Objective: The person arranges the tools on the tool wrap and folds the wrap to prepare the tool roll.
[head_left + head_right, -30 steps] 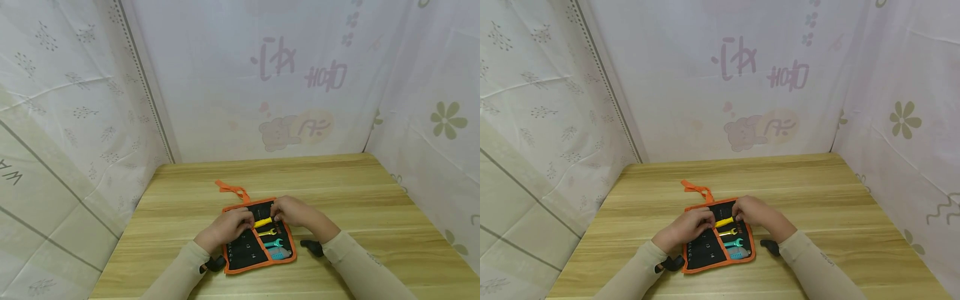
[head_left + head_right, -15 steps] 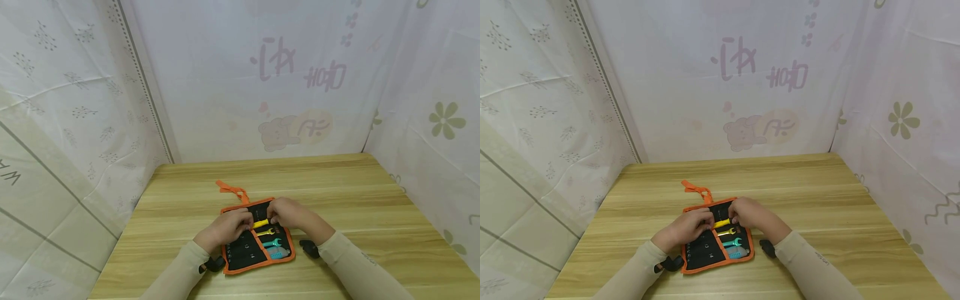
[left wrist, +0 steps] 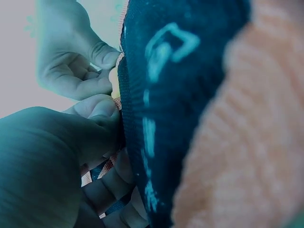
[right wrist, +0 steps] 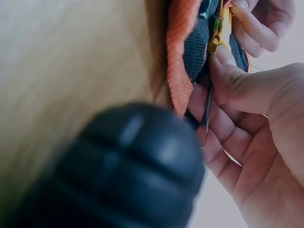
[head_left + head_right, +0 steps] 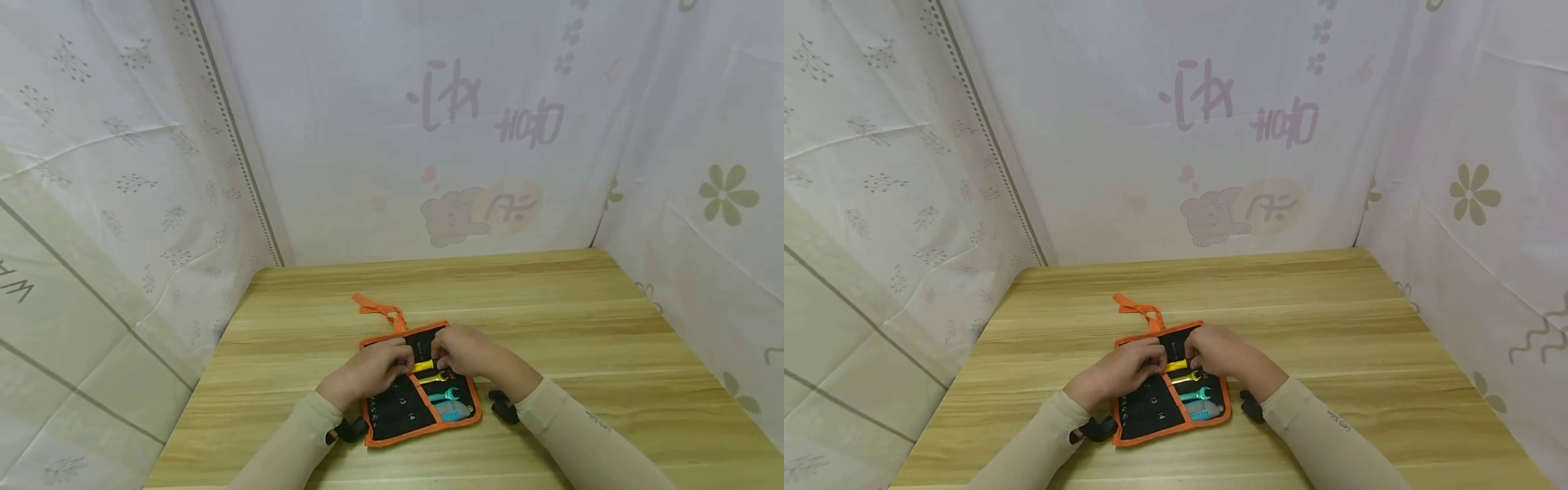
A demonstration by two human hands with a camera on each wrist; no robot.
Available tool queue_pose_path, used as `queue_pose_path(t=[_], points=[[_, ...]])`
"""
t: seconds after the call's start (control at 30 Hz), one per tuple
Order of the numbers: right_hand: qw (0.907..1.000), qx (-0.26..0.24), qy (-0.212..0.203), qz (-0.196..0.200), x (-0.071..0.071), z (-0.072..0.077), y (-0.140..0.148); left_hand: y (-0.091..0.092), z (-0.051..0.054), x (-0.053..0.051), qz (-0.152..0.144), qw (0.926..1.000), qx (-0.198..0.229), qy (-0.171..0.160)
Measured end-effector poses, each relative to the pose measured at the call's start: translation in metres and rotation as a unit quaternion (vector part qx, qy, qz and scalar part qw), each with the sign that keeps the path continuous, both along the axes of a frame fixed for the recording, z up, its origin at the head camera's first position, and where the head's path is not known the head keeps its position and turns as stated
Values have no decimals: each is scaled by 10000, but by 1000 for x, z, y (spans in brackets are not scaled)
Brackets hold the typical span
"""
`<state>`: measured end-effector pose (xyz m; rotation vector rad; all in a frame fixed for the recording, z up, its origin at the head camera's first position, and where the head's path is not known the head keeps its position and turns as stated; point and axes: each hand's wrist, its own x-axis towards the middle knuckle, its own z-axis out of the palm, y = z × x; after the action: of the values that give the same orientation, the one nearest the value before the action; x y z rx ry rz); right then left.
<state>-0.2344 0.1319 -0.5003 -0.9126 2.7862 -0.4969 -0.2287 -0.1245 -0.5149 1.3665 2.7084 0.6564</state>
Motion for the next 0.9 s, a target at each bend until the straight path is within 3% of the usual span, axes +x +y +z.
queue_pose_path(t=[0.37,0.63,0.9], points=[[9994,-255,-229,59,0,-2,9,-3,1,2,130,9998,59,-125],[9996,-230,-110,121,0,0,20,-12,9,9,649,9978,5,-126],[9995,-249,-7,184,0,-1,28,-22,8,11,994,9940,-188,-414]])
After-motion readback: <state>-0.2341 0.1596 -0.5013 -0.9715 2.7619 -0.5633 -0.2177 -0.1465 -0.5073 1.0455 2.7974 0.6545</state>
